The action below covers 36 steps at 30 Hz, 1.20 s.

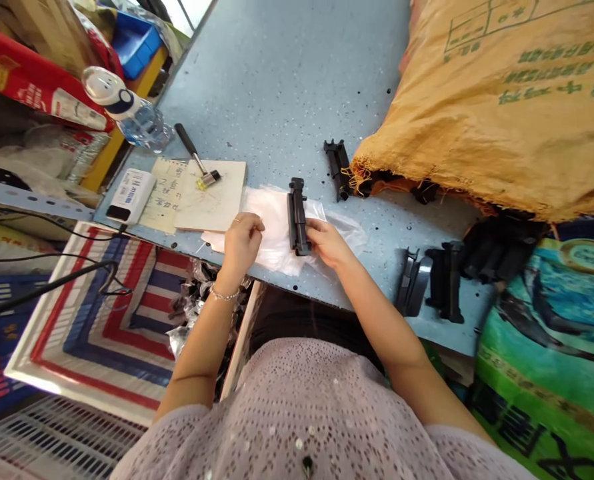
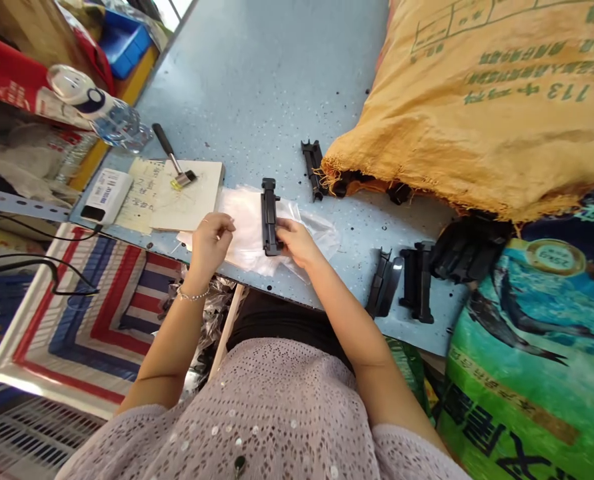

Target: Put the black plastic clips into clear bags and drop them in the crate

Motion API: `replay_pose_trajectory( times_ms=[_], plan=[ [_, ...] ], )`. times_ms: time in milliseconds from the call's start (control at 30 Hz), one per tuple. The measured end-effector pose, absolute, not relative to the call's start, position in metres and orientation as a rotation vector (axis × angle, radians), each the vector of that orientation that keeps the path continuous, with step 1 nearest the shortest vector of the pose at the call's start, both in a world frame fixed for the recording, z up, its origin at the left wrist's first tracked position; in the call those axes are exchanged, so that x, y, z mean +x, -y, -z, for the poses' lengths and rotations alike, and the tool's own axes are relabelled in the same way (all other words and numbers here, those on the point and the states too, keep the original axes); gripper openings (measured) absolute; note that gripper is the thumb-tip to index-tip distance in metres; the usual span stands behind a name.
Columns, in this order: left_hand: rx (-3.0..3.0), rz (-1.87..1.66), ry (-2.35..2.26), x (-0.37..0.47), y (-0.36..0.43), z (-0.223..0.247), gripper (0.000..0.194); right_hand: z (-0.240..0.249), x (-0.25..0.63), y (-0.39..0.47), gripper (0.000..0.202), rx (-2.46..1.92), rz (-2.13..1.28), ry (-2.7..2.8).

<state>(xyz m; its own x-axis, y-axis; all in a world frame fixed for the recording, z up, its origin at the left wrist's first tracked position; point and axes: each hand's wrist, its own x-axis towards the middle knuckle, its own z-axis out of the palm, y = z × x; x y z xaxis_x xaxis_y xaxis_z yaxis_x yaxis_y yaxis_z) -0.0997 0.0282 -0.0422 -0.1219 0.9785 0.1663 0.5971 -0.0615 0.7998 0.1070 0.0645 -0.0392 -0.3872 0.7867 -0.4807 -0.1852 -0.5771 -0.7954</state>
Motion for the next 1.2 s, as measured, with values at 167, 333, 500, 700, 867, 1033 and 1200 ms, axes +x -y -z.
replay_pose_trajectory(
  times_ms=[167, 333, 500, 700, 867, 1033, 1200],
  plan=[
    [1.926, -0.865, -1.770, -0.112, -0.031, 0.038, 0.046, 0.033, 0.132, -0.044, 0.048, -1.158, -1.946, 1.108],
    [1.924, -0.989, -1.645, -0.108, -0.019, 0.034, 0.060, 0.044, 0.129, -0.040, 0.035, -1.021, -2.321, 1.053],
    [2.240, -0.886, -1.349, -0.092, 0.021, 0.025, 0.072, 0.049, 0.116, -0.041, 0.048, -0.988, -2.229, 0.677],
    [2.254, -1.027, -1.430, -0.088, 0.035, 0.025, 0.083, 0.040, 0.112, -0.019, 0.028, -0.886, -2.350, 0.544],
    [2.397, -0.783, -1.120, -0.067, 0.046, 0.015, 0.080, 0.036, 0.104, -0.001, 0.028, -1.183, -1.738, 1.161],
    [2.283, -0.722, -1.265, -0.100, 0.089, -0.045, 0.057, -0.005, 0.135, 0.022, 0.033, -0.840, -1.867, 1.750],
    [1.929, -0.168, -1.495, -0.200, 0.111, -0.034, 0.041, -0.047, 0.219, 0.026, 0.032, -1.584, -1.357, 2.099]
  ],
)
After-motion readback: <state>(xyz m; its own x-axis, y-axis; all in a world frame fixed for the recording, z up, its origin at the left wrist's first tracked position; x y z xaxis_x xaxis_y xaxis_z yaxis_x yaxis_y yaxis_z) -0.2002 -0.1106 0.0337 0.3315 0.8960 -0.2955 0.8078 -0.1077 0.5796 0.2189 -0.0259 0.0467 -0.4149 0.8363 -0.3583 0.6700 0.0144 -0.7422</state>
